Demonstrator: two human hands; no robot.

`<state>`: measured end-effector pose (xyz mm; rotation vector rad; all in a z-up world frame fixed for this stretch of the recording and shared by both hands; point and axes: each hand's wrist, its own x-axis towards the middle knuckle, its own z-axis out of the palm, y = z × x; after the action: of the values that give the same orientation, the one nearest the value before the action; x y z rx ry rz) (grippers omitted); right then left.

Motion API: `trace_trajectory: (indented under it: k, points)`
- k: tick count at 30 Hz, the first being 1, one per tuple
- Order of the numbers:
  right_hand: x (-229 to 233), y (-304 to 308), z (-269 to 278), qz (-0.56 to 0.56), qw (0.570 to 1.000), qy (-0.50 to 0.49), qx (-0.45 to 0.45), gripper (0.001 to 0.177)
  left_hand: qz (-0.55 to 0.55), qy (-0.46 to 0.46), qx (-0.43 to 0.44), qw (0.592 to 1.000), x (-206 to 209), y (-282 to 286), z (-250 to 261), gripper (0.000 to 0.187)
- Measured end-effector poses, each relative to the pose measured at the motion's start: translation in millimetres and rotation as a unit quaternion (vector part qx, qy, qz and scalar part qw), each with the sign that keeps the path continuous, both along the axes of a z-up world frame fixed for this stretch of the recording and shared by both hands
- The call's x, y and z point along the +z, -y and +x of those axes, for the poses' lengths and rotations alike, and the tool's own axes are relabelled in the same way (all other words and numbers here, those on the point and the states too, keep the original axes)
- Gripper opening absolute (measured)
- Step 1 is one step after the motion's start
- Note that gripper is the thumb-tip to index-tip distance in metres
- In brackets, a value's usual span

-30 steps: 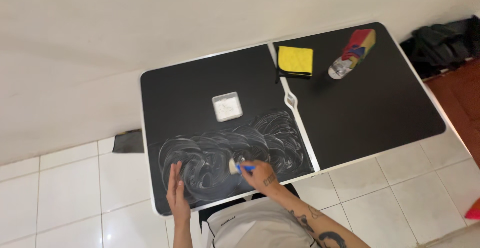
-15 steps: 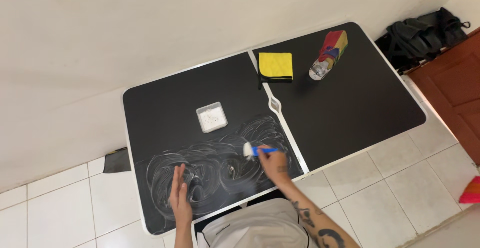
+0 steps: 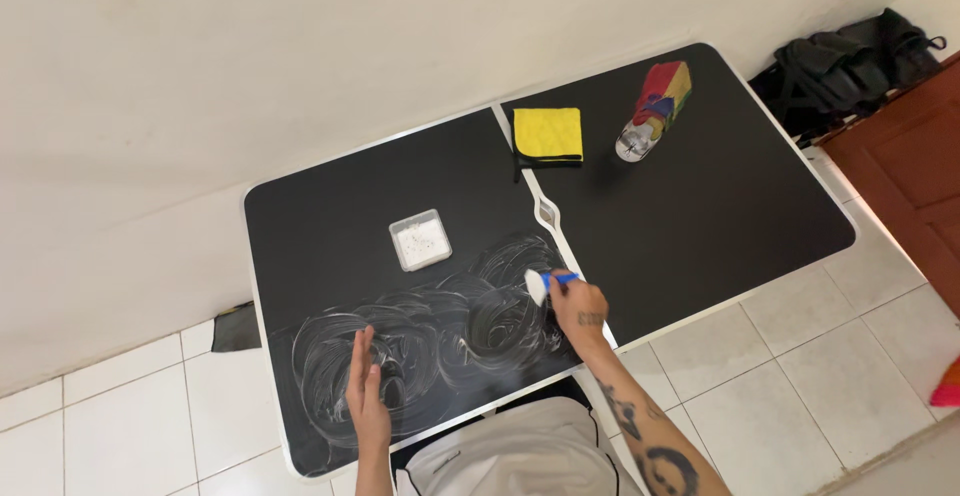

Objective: The person applies a white paste to a black tabletop using a blue brush, spreading it in long strokes and circular motions. They then wipe the paste off with a multicolored cloth, leaving the surface clean.

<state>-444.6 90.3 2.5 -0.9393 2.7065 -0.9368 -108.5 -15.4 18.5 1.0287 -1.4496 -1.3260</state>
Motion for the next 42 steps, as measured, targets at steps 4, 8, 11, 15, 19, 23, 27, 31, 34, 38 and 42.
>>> trace_trajectory:
  k: [4, 8, 11, 15, 19, 23, 27, 31, 34, 38, 42]
  points:
    - [-4, 40, 20, -0.034, 0.991, 0.119, 0.057, 0.024, 0.000, -0.003, 0.009, 1.000, -3, -3, 2, 0.059]
    - [-2, 25, 66, -0.034, 0.960, 0.123, 0.249, 0.024, 0.002, -0.005, 0.010, 1.000, -5, -4, -1, 0.059]
    - [10, 0, 61, 0.040, 0.966, 0.085, 0.239, 0.027, 0.007, -0.008, 0.014, 1.000, -5, -5, 1, 0.060]
    - [13, -1, 10, 0.092, 0.993, 0.023, 0.070, 0.047, 0.016, -0.006, 0.033, 0.999, -6, -7, 11, 0.059]
    - [8, 28, -33, -0.027, 0.998, -0.039, 0.027, 0.031, 0.009, 0.005, 0.046, 0.999, -8, -9, 18, 0.059]
    - [2, 63, -18, -0.109, 0.993, 0.035, 0.017, 0.021, 0.020, 0.013, 0.044, 0.999, -6, -9, 14, 0.058]
    - [-1, 79, 33, -0.104, 0.979, 0.105, 0.139, 0.021, 0.025, -0.001, 0.026, 0.999, -5, -5, 3, 0.059]
    - [8, 42, 66, -0.050, 0.963, 0.085, 0.251, 0.019, 0.012, -0.013, 0.014, 1.000, -3, -1, -2, 0.059]
    - [20, 21, 46, 0.075, 0.972, 0.062, 0.213, 0.019, 0.014, -0.012, 0.013, 1.000, -1, 1, 0, 0.060]
    - [16, 33, 17, 0.003, 0.995, 0.025, 0.098, 0.025, 0.011, -0.020, 0.003, 1.000, -2, 2, 7, 0.059]
    - [2, 69, 30, -0.103, 0.990, 0.017, 0.091, 0.022, 0.018, -0.006, 0.009, 1.000, -3, 0, 11, 0.059]
